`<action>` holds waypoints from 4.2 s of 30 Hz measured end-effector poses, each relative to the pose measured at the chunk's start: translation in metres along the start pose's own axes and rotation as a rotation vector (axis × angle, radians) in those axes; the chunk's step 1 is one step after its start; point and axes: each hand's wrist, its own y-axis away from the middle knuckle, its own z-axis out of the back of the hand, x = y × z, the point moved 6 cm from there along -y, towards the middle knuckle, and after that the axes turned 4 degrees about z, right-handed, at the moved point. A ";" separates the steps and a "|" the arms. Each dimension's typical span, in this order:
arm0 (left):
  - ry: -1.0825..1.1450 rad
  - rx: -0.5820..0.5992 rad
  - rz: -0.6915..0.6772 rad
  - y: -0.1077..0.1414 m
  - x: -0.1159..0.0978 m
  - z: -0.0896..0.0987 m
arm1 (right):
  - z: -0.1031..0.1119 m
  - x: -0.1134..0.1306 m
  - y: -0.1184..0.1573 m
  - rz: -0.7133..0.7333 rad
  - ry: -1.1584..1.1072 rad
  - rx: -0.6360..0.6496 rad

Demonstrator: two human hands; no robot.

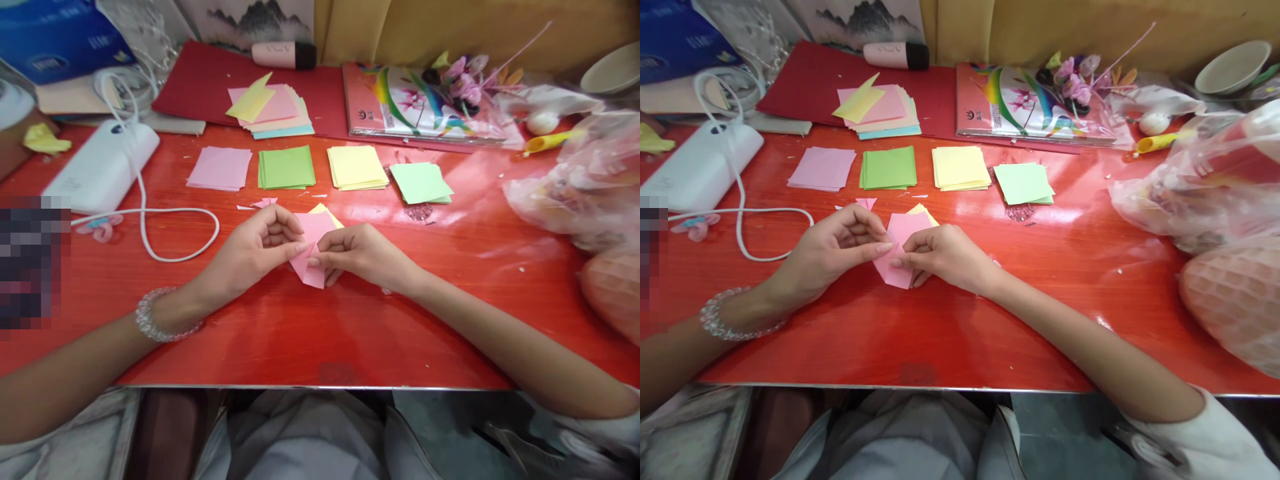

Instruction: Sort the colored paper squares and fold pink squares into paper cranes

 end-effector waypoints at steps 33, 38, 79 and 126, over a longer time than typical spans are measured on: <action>-0.355 -0.061 -0.023 0.002 -0.001 0.006 | 0.005 0.002 -0.002 0.200 -0.053 -0.104; -0.392 0.092 -0.014 0.002 0.003 -0.004 | 0.014 0.004 0.001 0.288 -0.005 -0.271; 0.045 -0.046 -0.072 0.002 0.002 0.006 | 0.013 0.008 0.002 0.394 -0.049 -0.250; -0.050 -0.033 0.043 0.000 0.001 0.002 | 0.007 0.004 -0.002 0.087 -0.135 -0.076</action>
